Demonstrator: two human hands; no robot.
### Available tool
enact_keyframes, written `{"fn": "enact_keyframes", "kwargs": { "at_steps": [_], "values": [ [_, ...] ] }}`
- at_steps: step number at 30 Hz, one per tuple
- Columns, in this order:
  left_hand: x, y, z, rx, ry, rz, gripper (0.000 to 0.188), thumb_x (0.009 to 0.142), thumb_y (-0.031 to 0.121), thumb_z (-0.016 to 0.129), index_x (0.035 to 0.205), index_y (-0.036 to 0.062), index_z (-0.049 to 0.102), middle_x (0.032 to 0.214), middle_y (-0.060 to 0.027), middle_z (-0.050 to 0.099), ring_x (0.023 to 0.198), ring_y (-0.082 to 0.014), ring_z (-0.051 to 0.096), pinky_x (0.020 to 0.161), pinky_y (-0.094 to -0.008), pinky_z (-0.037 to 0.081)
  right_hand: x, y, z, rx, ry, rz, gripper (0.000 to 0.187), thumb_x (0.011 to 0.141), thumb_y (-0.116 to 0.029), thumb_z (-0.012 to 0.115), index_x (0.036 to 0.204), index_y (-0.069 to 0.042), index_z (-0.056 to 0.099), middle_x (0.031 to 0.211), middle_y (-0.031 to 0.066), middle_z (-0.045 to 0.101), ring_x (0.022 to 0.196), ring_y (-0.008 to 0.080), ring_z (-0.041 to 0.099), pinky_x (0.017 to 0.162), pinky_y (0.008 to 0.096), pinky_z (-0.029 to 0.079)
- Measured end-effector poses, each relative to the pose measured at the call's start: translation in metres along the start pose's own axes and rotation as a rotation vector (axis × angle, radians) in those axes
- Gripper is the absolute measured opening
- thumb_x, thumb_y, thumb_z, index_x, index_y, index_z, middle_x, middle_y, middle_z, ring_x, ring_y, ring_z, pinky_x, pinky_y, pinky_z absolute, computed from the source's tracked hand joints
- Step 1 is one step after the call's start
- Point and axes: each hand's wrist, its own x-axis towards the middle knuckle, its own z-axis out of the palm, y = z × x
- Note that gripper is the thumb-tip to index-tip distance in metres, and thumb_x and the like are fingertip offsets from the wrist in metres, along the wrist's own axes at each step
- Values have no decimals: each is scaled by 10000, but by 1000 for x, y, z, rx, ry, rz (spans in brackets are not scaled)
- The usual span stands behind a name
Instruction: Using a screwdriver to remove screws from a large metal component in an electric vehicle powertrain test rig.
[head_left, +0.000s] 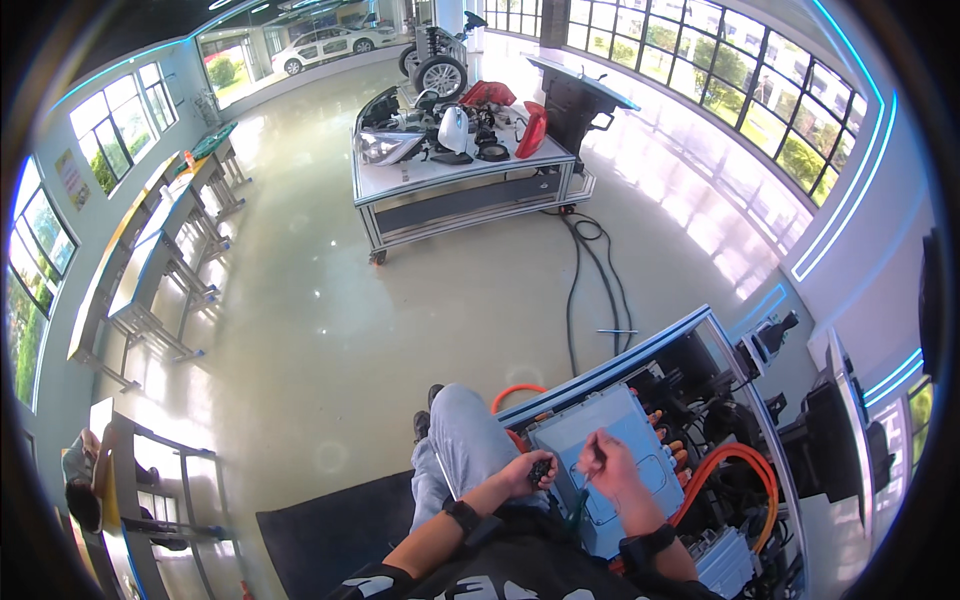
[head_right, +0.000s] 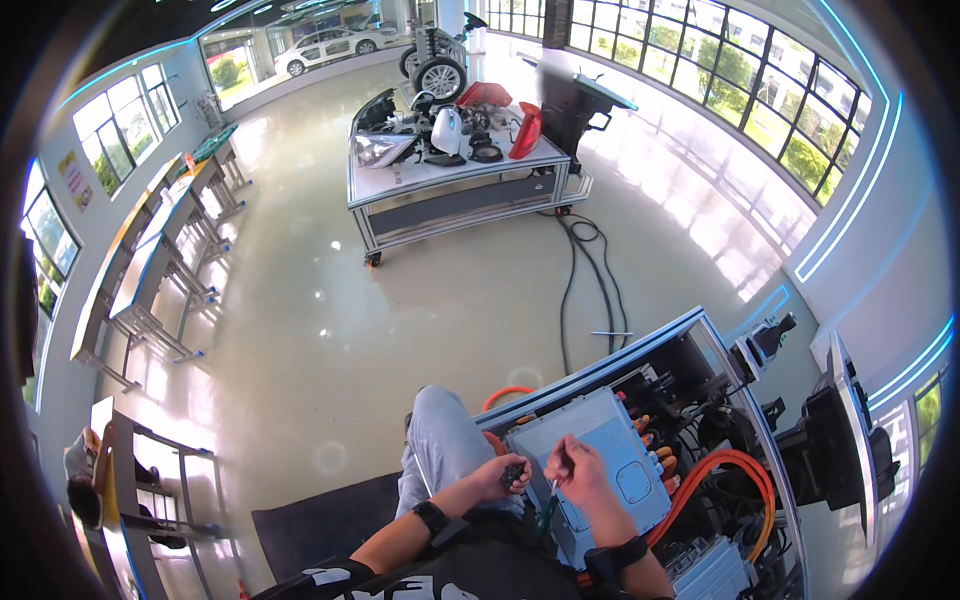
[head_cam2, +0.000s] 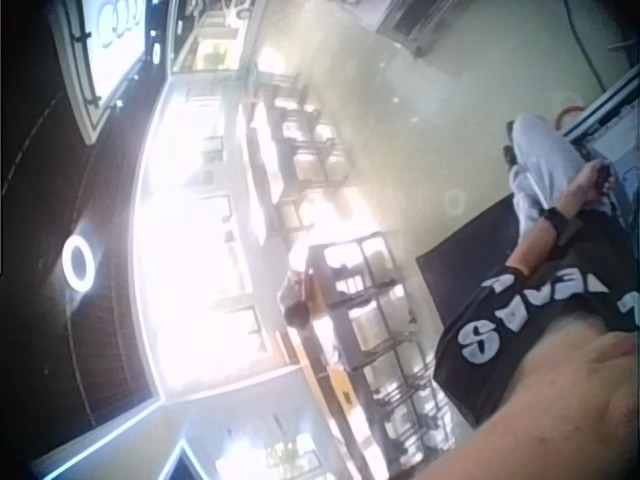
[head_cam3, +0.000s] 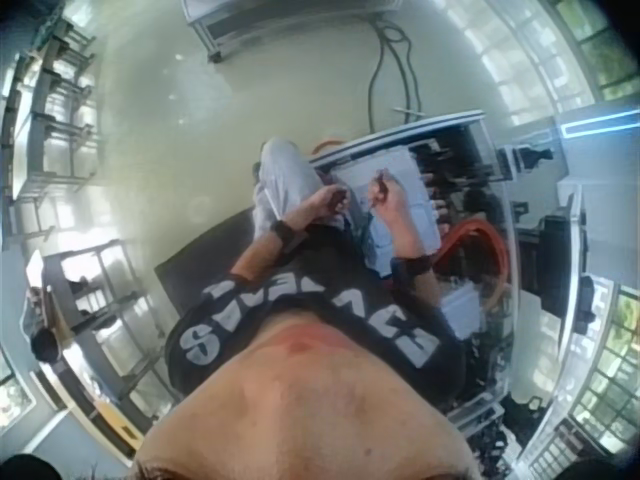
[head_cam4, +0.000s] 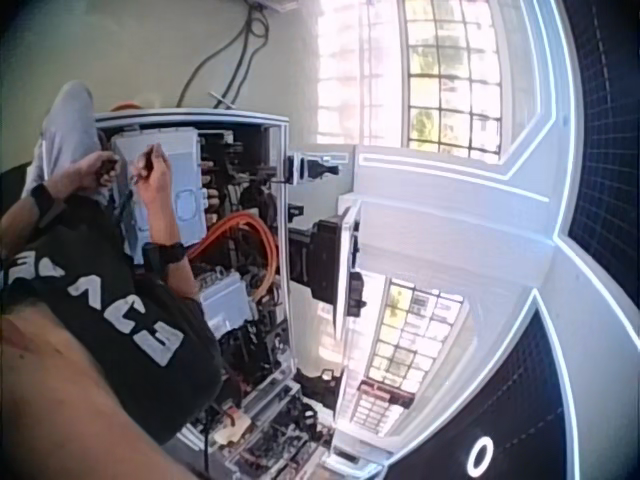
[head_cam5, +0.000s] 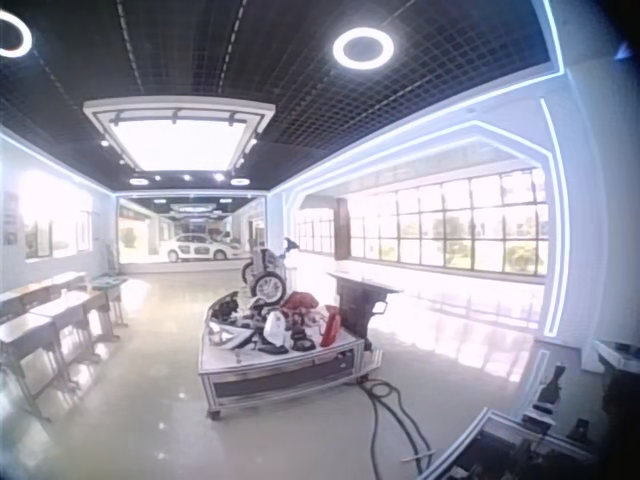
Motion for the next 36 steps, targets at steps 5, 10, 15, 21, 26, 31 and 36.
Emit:
{"fn": "enact_keyframes", "kwargs": {
  "at_steps": [5, 10, 15, 21, 26, 31, 36],
  "values": [
    [-2, 0, 1, -8, -8, 14, 252, 938, 224, 431, 812, 31, 534, 725, -53, 508, 606, -139, 452, 550, -259, 383, -9, 63, -29, -13, 326, 35, 250, 982, -235, 469, 881, -27, 562, 673, 101, 554, 552, 174, 455, 542, 295, 369],
    [-1, 1, 3, 11, 47, 23, 253, 938, 228, 435, 810, 38, 543, 714, -45, 515, 610, -141, 468, 558, -268, 394, -13, 71, -49, -158, 336, -8, 188, 951, -175, 503, 861, -20, 558, 720, 94, 585, 600, 175, 514, 587, 309, 407],
    [2, -1, -4, 1, 21, 23, 254, 936, 222, 434, 813, 29, 545, 708, -50, 509, 612, -143, 466, 561, -266, 388, -38, 81, -66, -662, 378, -23, 109, 891, -106, 537, 911, -6, 576, 764, 72, 604, 733, 160, 571, 659, 292, 447],
    [-1, -5, -4, 5, 26, 16, 250, 929, 220, 439, 810, 29, 545, 717, -55, 523, 612, -144, 476, 556, -267, 394, -76, 123, -93, -921, 427, 168, 336, 767, -130, 697, 1050, -9, 563, 879, 53, 593, 775, 133, 558, 678, 289, 463],
    [-10, -20, -9, 18, 54, -36, 247, 921, 227, 454, 803, 30, 546, 701, -51, 530, 590, -148, 482, 556, -272, 408, -68, 95, -80, -875, 343, 147, 404, 833, -82, 602, 1214, -16, 486, 824, 73, 605, 713, 167, 603, 667, 289, 484],
    [4, 2, -15, 38, 25, 73, 245, 919, 232, 464, 804, 33, 548, 690, -52, 535, 576, -148, 489, 557, -275, 415, -56, 35, -106, -949, 501, -51, 315, 897, -100, 540, 1194, -28, 464, 777, 69, 605, 536, 132, 553, 471, 276, 432],
    [4, 11, 11, -5, 27, 42, 242, 930, 222, 452, 787, 36, 511, 704, -62, 474, 572, -151, 416, 525, -270, 359, -82, -59, -93, -1107, 778, -165, 345, 847, -120, 604, 1147, 15, 501, 739, 80, 588, 488, 127, 545, 432, 264, 434]
  ]
}}
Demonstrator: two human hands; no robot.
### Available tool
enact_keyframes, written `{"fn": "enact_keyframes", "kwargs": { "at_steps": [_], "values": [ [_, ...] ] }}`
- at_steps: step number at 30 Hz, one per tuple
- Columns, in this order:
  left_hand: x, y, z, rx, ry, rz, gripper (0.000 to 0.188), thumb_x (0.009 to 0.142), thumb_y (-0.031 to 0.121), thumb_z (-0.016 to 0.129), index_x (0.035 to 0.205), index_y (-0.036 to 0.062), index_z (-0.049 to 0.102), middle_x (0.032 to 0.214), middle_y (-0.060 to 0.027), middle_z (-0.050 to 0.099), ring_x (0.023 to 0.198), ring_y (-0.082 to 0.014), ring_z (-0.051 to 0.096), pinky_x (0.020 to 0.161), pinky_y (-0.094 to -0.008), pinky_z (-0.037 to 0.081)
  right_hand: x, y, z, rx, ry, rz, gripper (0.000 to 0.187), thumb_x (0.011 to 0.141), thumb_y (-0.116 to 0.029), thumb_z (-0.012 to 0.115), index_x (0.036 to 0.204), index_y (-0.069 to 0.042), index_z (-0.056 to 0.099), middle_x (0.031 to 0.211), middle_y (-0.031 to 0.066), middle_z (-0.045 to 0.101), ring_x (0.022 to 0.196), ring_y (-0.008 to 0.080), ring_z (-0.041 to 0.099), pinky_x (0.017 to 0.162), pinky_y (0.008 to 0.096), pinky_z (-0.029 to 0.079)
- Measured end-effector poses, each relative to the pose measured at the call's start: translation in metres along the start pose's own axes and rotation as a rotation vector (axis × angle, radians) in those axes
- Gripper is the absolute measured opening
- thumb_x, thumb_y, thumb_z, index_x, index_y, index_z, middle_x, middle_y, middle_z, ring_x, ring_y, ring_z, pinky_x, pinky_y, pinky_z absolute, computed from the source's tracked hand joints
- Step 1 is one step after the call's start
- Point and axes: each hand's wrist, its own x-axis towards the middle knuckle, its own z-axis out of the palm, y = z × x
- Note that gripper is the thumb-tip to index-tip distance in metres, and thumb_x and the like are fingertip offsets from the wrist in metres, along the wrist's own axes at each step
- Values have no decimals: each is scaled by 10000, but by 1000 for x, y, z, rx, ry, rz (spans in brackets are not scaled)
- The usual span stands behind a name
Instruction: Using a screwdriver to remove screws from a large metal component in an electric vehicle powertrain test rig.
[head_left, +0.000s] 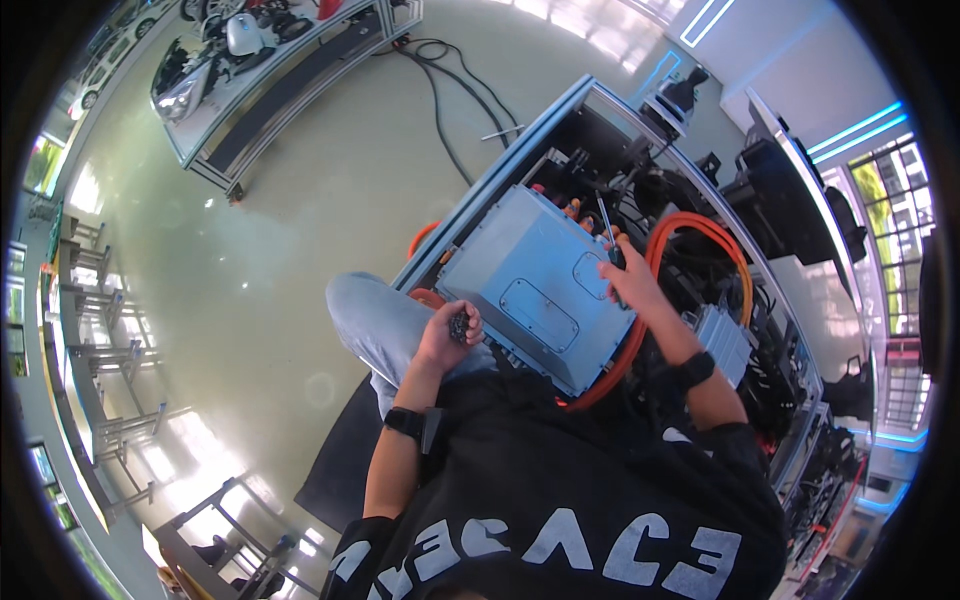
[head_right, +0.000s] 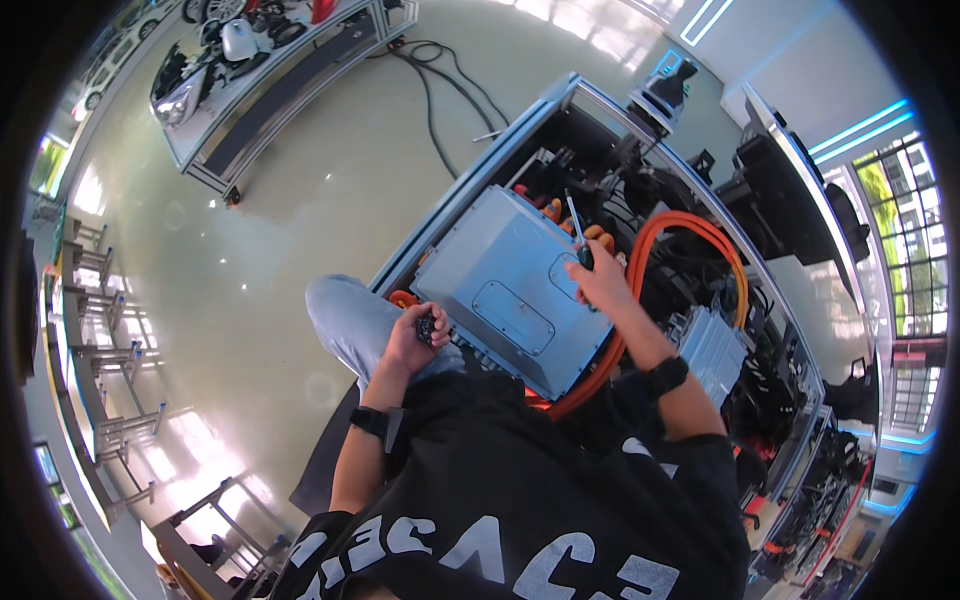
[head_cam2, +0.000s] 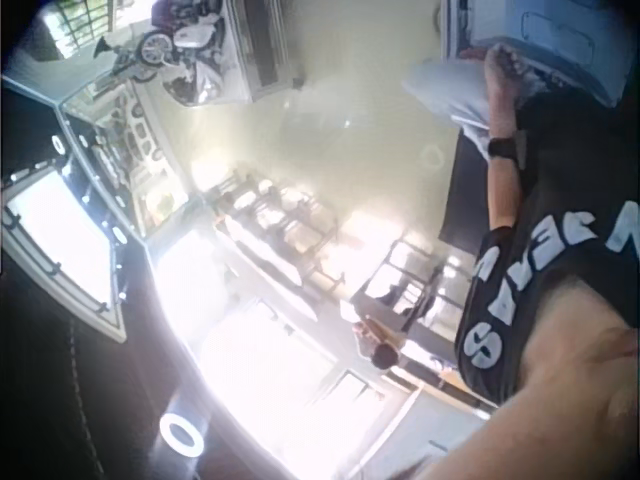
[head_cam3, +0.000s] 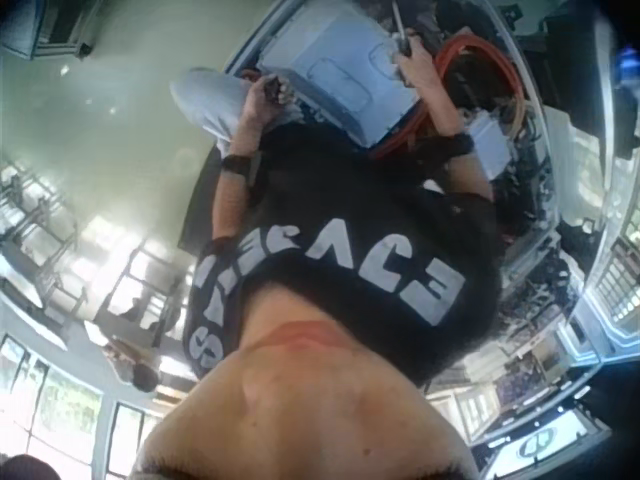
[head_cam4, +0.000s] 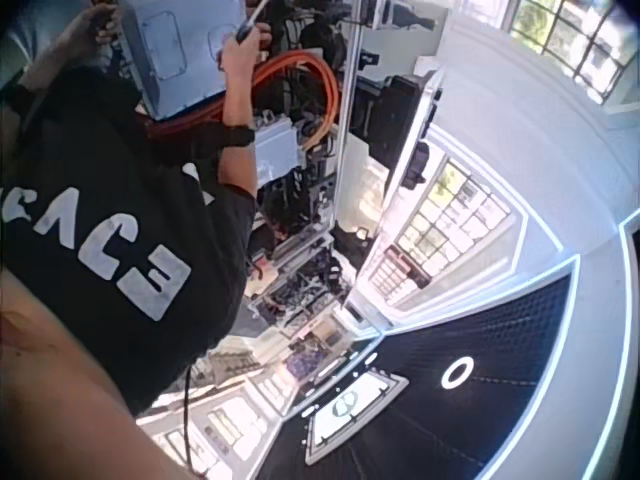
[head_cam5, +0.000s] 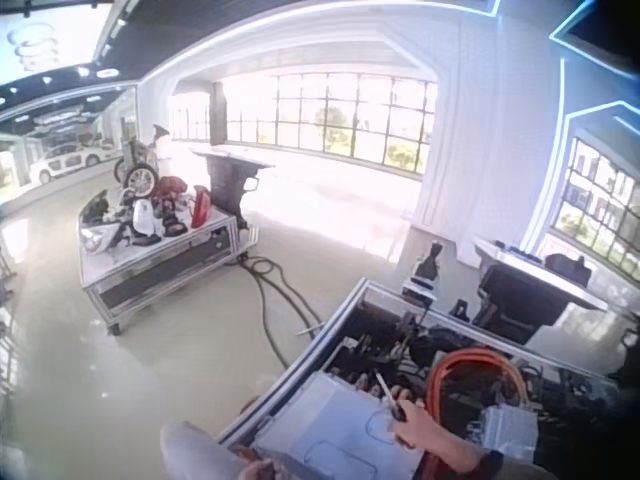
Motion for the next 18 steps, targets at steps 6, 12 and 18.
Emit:
{"fn": "enact_keyframes", "kwargs": {
  "at_steps": [6, 12, 18],
  "values": [
    [-1, -5, 2, 17, -7, -30, 219, 927, 212, 453, 795, 42, 494, 707, -58, 471, 575, -142, 426, 520, -260, 356, -1, 22, -72, -291, -78, 97, 488, 768, -99, 642, 1221, 40, 520, 722, 85, 612, 491, 132, 551, 435, 267, 435],
    [-4, -5, 6, 8, 6, -27, 213, 930, 205, 444, 800, 41, 480, 710, -61, 466, 575, -141, 428, 513, -255, 352, -4, 14, -108, -474, -105, 319, 354, 801, -180, 628, 1089, 27, 637, 629, 28, 585, 473, 85, 500, 405, 234, 376],
    [-2, -4, 5, 7, -15, -24, 214, 934, 206, 437, 805, 40, 480, 711, -62, 464, 575, -142, 429, 514, -263, 351, 7, 20, -117, -424, -51, 423, 274, 843, -174, 580, 1048, -15, 670, 617, 21, 537, 426, 71, 420, 372, 224, 285]
  ]
}}
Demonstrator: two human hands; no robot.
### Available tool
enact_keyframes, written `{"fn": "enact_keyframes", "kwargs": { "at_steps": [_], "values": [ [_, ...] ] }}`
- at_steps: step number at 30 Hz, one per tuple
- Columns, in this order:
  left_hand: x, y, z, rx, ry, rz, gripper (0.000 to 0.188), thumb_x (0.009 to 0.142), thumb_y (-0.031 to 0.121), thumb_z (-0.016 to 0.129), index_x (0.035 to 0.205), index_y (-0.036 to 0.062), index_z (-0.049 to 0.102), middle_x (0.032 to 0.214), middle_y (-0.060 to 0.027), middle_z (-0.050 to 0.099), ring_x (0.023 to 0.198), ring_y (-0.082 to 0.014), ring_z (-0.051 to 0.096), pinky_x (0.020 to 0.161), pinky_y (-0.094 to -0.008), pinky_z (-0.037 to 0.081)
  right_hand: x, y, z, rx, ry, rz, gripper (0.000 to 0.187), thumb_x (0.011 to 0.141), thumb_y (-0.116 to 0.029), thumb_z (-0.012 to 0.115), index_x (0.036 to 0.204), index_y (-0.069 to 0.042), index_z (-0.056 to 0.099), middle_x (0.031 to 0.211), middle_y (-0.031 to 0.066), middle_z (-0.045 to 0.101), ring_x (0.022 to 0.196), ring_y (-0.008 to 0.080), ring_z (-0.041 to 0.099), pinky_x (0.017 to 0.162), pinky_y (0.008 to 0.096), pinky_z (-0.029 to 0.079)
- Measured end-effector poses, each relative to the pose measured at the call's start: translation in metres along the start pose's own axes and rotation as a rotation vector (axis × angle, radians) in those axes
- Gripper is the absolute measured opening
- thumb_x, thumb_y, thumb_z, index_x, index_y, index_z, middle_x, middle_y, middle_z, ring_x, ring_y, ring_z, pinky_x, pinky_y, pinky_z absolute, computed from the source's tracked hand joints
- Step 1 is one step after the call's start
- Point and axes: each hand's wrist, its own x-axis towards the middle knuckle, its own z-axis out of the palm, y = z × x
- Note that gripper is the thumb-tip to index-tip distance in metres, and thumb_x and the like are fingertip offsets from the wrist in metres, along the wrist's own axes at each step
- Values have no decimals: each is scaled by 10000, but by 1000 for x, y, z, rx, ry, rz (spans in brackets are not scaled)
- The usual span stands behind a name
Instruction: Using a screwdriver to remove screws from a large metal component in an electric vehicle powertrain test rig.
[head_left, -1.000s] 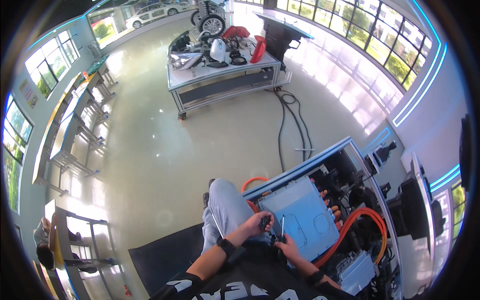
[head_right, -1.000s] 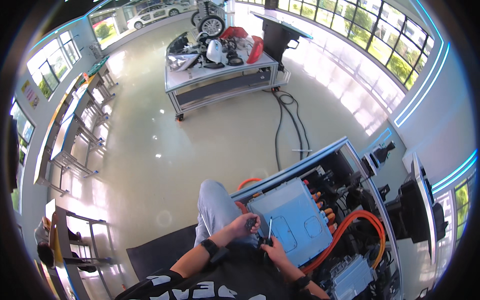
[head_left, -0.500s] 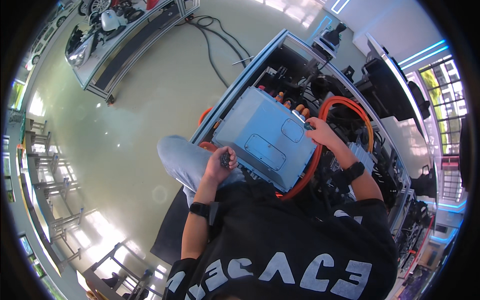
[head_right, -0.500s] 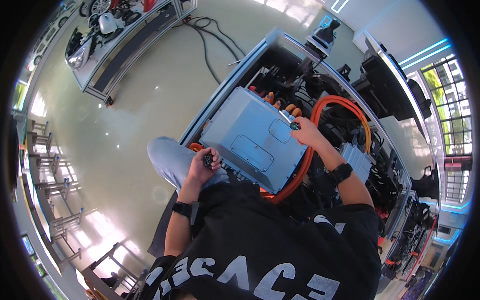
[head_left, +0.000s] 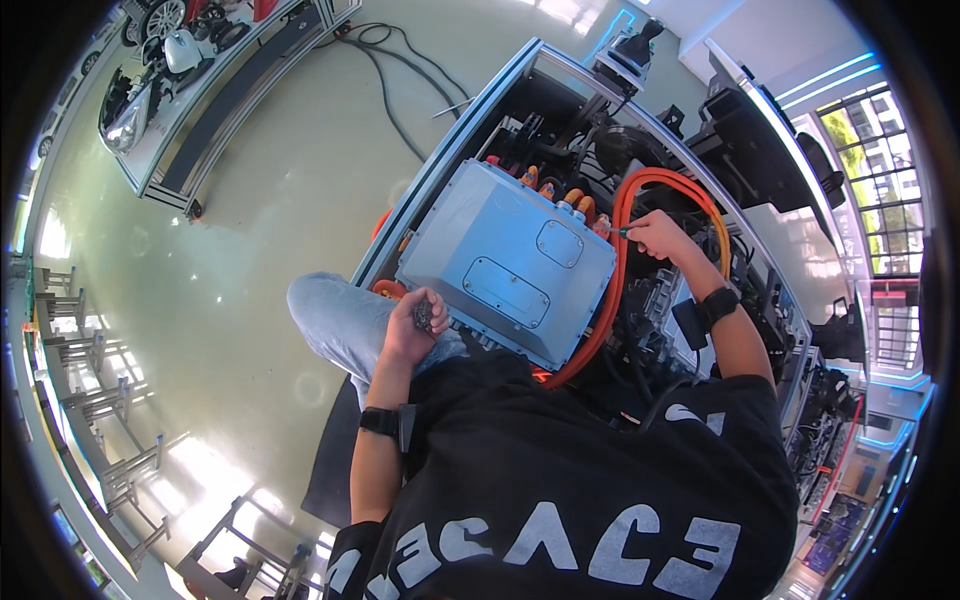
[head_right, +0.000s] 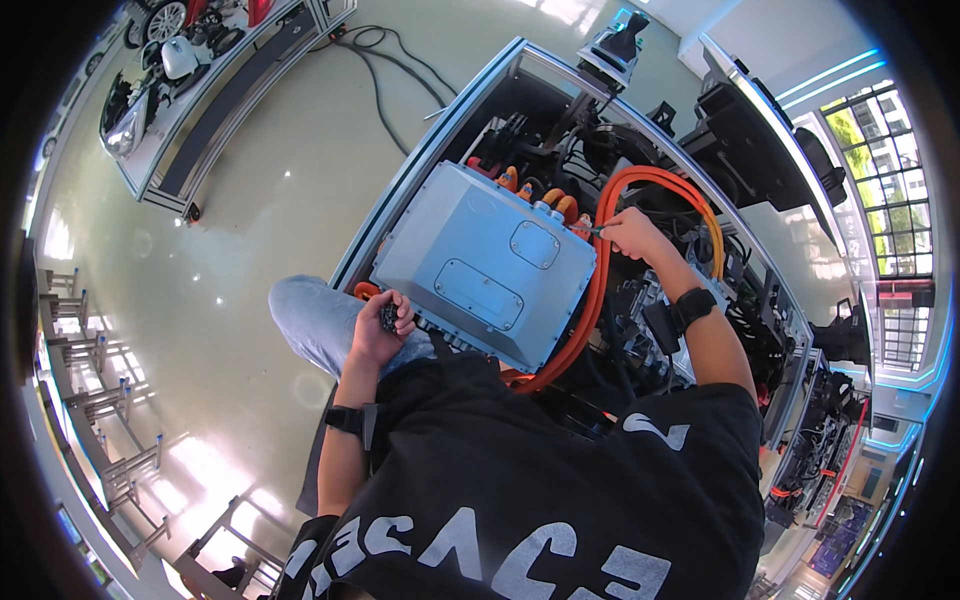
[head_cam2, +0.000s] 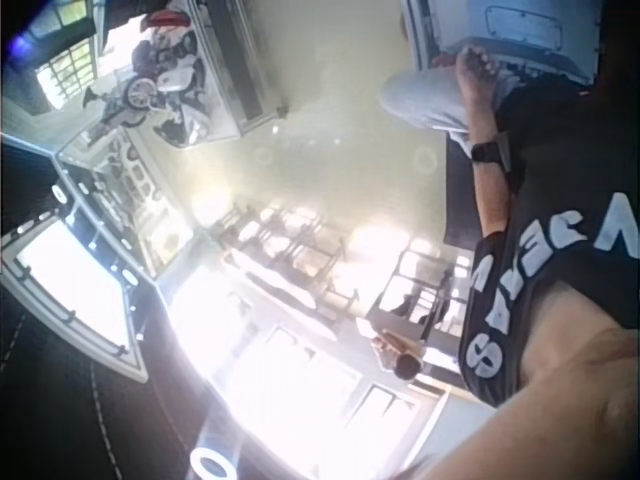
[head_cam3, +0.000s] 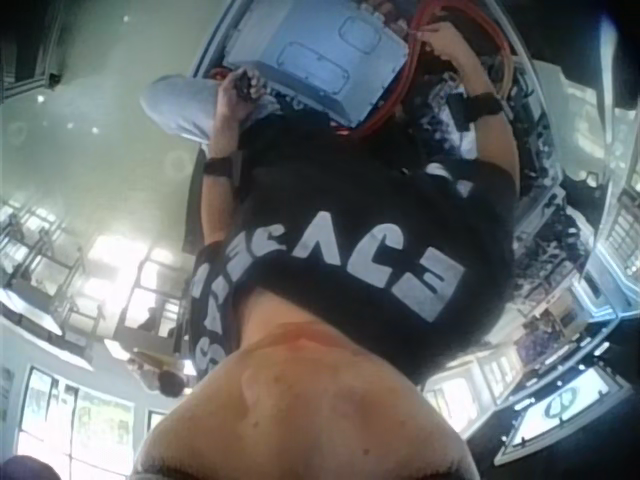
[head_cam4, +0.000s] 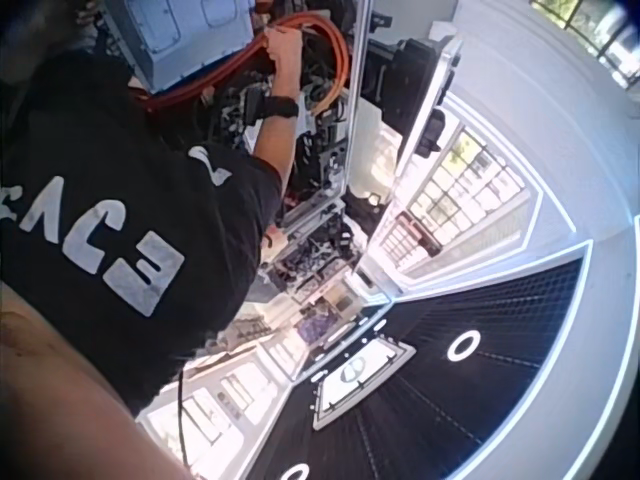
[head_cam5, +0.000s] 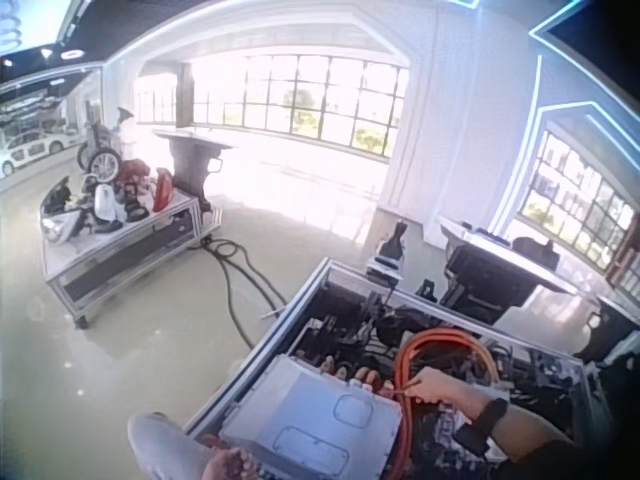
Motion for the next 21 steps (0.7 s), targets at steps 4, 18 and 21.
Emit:
{"fn": "enact_keyframes", "kwargs": {
  "at_steps": [4, 18, 21],
  "values": [
    [1, -1, 2, 0, 18, -2, 222, 941, 210, 431, 806, 41, 482, 716, -64, 464, 576, -143, 426, 519, -261, 349, 7, 7, -3, -16, 20, -15, 271, 818, -168, 588, 1015, -6, 679, 613, 31, 545, 426, 79, 428, 371, 231, 296],
    [6, -2, 0, -6, 17, -21, 226, 945, 207, 427, 807, 39, 490, 724, -65, 461, 575, -146, 423, 524, -264, 351, 11, 58, -15, 9, 37, 107, 266, 751, -107, 633, 966, 46, 669, 581, 75, 560, 413, 116, 474, 367, 256, 336],
    [5, 0, -1, 8, 30, -14, 225, 944, 207, 429, 807, 39, 489, 725, -66, 461, 574, -146, 423, 523, -263, 352, 10, 58, -15, 27, 56, 93, 193, 740, -112, 628, 865, 29, 673, 573, 82, 564, 407, 122, 465, 368, 261, 335]
  ]
}}
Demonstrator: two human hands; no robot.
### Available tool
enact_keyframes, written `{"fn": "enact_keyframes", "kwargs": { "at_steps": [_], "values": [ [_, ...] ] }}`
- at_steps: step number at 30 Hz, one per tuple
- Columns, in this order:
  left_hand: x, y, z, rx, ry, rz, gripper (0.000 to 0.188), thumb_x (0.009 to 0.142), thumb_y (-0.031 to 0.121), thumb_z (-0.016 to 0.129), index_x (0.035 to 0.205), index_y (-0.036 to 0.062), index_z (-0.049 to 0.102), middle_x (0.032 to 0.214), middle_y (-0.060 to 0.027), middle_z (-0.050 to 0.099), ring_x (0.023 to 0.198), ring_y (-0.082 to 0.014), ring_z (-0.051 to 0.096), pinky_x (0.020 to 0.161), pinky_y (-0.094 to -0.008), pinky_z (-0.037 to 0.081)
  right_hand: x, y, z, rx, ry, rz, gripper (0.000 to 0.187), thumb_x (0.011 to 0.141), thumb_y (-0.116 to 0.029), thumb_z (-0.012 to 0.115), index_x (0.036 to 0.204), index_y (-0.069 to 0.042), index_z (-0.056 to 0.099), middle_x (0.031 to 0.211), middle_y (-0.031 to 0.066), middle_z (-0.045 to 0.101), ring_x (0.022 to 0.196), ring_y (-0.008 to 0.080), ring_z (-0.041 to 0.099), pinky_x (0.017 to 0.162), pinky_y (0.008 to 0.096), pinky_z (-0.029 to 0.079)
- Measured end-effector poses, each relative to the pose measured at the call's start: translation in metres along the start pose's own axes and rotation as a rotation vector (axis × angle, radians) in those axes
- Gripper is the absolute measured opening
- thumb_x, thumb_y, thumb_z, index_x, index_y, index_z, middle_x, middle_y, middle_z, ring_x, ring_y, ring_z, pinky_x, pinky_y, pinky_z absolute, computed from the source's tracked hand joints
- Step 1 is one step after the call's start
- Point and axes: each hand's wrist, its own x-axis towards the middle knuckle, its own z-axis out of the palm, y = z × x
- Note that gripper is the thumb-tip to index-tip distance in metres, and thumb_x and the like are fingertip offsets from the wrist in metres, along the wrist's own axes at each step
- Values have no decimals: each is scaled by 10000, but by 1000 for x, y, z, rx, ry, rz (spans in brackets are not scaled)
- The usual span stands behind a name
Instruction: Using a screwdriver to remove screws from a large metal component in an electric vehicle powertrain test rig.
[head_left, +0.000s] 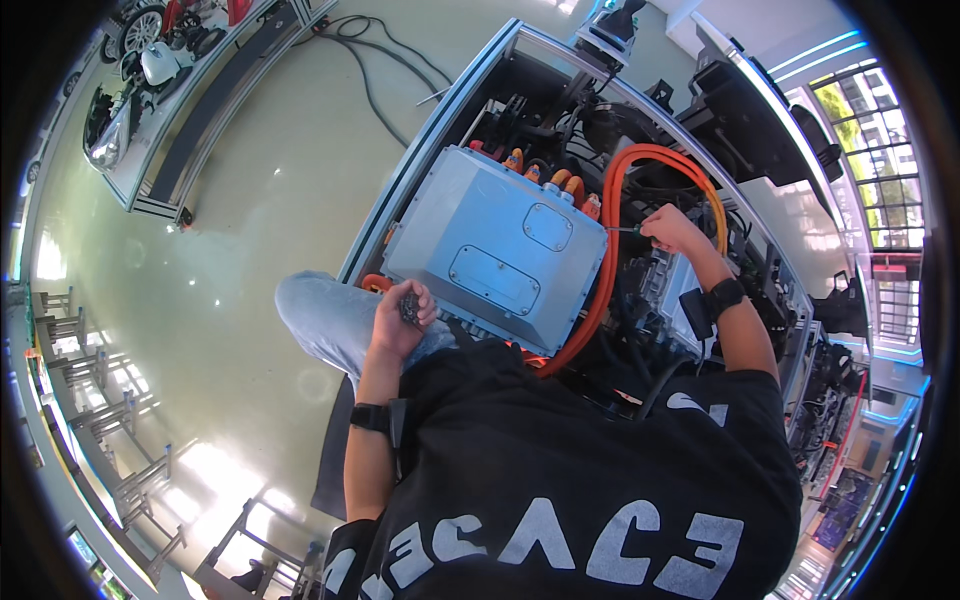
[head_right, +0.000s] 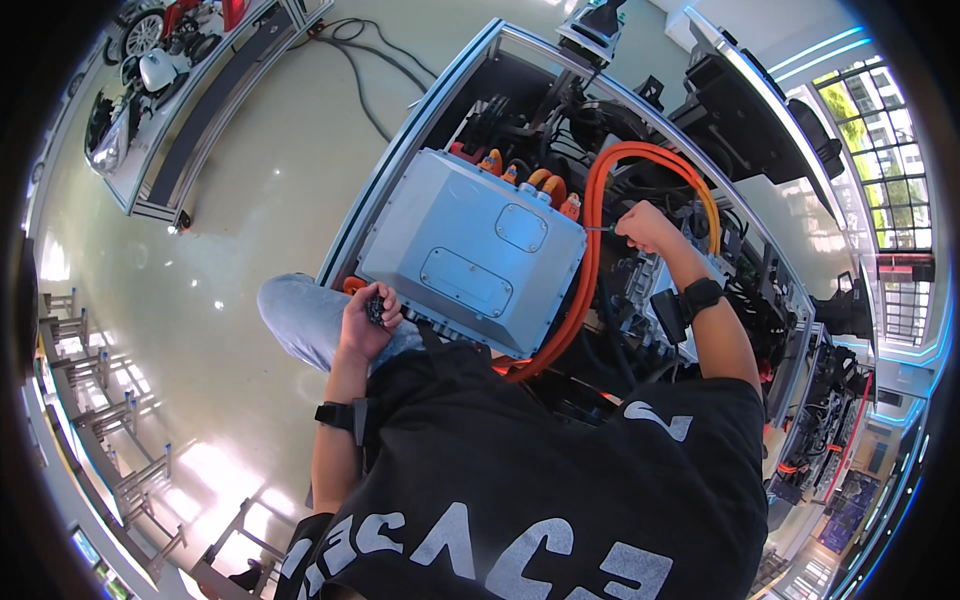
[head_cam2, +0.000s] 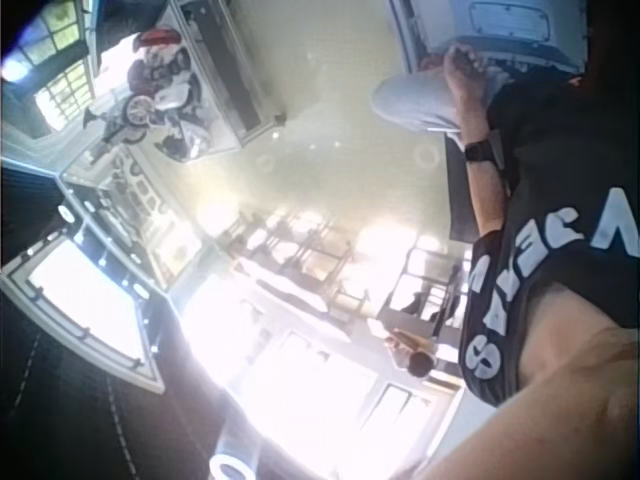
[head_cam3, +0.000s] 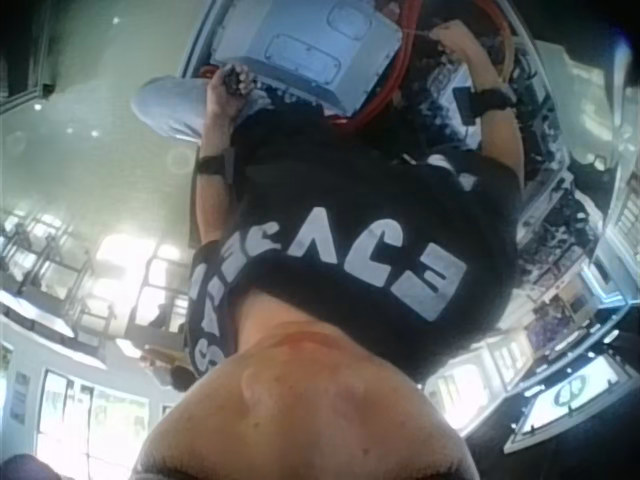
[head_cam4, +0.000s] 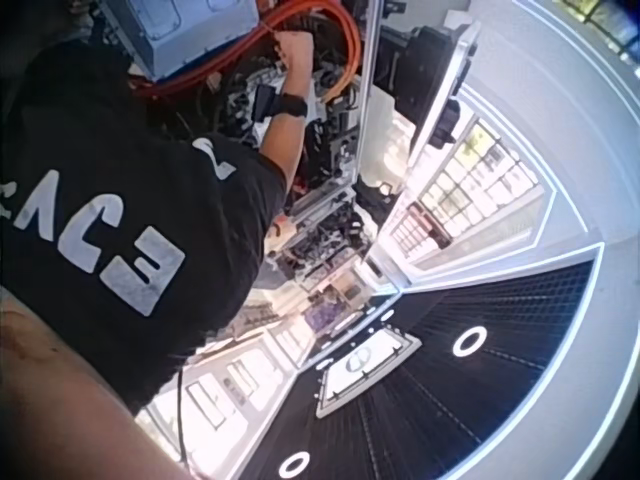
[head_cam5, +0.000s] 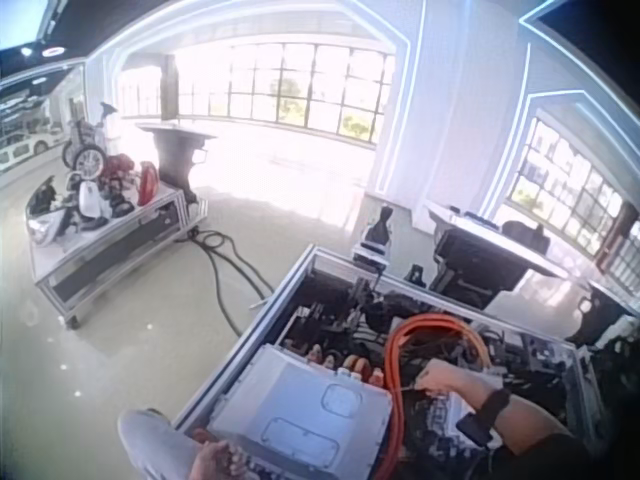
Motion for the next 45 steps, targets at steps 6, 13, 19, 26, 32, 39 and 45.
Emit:
{"fn": "enact_keyframes", "kwargs": {
  "at_steps": [6, 13, 19, 26, 32, 39, 45],
  "values": [
    [1, 2, -1, 1, -30, -21, 229, 947, 211, 437, 808, 42, 502, 721, -65, 480, 593, -155, 444, 540, -270, 366, -4, -2, -1, 12, 0, 0, 192, 743, -115, 624, 859, 29, 675, 572, 80, 563, 404, 121, 458, 371, 262, 338],
    [3, 0, 2, 0, 6, -12, 225, 950, 205, 417, 817, 37, 487, 722, -67, 454, 576, -146, 414, 514, -257, 350, -4, -4, -8, 35, -27, 72, 189, 769, -126, 627, 859, 38, 654, 600, 85, 556, 411, 96, 454, 358, 221, 314],
    [2, 2, -2, -9, -28, -9, 230, 945, 213, 441, 806, 39, 500, 724, -67, 473, 591, -155, 437, 539, -270, 362, 6, 10, -24, 332, -113, 262, 148, 776, -119, 632, 739, 17, 587, 613, 82, 546, 413, 75, 437, 353, 180, 285],
    [6, 3, -3, -20, -40, -43, 226, 944, 218, 445, 812, 43, 500, 726, -65, 474, 597, -150, 440, 543, -267, 364, 8, -20, -4, -207, -21, -57, 185, 709, -86, 627, 798, 73, 601, 605, 141, 565, 398, 143, 463, 344, 246, 316],
    [5, 7, -5, -22, -38, -52, 226, 944, 221, 447, 813, 43, 498, 725, -65, 471, 597, -153, 438, 540, -266, 359, 16, -53, -15, 44, -175, 205, 210, 746, -88, 653, 892, 57, 612, 773, 207, 630, 519, 220, 602, 375, 236, 368],
    [1, 2, -2, -82, -55, 2, 223, 948, 213, 425, 812, 45, 479, 720, -65, 452, 572, -146, 409, 518, -262, 344, 39, -41, -27, 237, -443, 516, 120, 813, -116, 655, 867, -43, 577, 757, 120, 602, 441, 55, 402, 350, 170, 269],
    [-1, 2, -3, -74, -39, 2, 224, 950, 219, 427, 820, 44, 477, 719, -66, 452, 572, -145, 408, 519, -261, 344, 47, -47, -16, -141, -368, 361, 133, 763, -46, 621, 876, 24, 614, 629, 86, 564, 404, 93, 401, 334, 219, 260]
  ]
}}
